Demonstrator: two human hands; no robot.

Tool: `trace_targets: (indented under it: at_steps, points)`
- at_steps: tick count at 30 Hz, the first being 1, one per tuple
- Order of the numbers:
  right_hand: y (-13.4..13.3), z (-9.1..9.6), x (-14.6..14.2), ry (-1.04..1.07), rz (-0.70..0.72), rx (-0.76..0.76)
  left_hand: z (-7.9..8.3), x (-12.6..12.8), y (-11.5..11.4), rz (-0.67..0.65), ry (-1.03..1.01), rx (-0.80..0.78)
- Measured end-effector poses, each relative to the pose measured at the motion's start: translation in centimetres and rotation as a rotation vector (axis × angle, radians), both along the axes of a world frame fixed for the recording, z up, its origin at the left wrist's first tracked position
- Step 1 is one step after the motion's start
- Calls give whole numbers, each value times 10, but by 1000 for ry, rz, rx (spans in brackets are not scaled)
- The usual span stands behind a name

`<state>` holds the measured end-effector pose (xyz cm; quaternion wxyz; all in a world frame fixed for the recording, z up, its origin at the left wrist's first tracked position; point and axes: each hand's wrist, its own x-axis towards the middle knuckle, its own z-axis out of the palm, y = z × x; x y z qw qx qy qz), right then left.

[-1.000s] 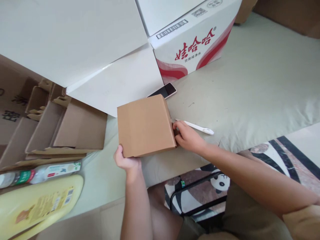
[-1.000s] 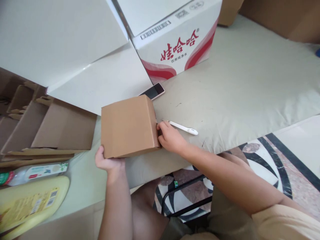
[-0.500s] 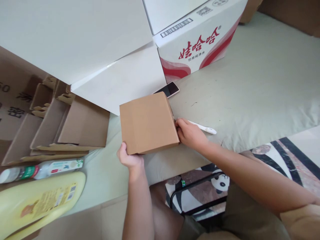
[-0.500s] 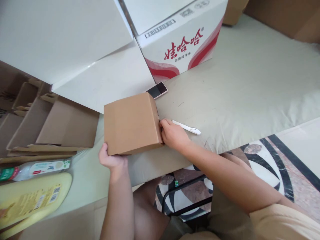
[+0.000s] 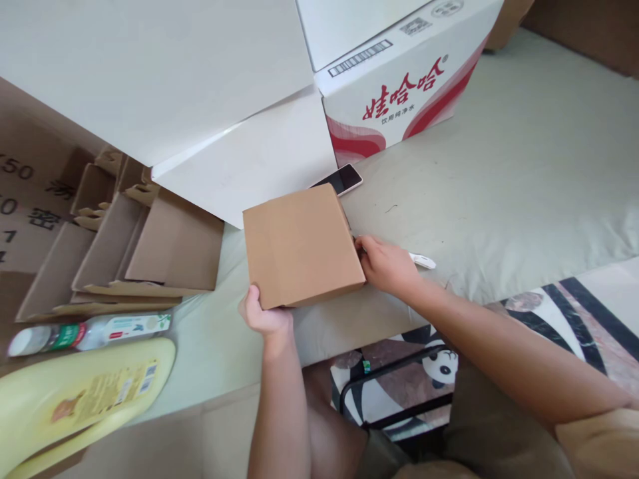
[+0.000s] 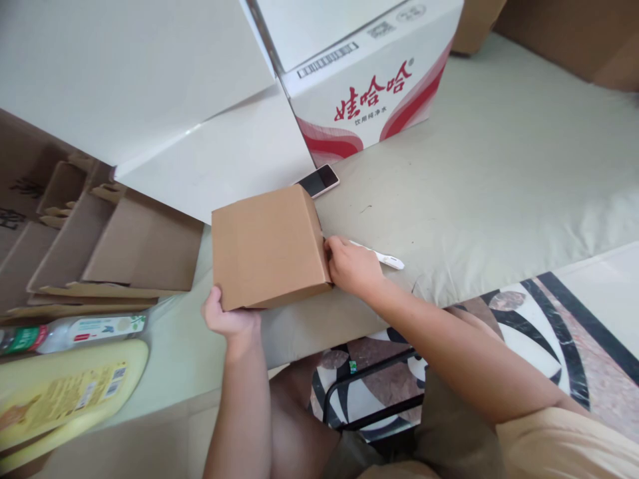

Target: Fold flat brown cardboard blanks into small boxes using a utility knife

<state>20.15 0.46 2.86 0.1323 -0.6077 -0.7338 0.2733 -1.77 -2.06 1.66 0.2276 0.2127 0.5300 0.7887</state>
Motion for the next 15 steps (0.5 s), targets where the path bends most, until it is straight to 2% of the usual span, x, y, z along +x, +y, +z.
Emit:
trace_targets:
  at_steps: [5,10,13,15]
  points:
    - [-2,4,1,-35,-15,2,-7,-5,-2,-58,46,-15]
    - [-3,2,8,11,2,85,-17,-13,-2,-99,98,-36]
    - [-4,3,9,-27,6,75,-19,-15,0,-89,87,-39]
    - [-3,4,9,-54,7,74,-18,-16,1,-135,109,-65]
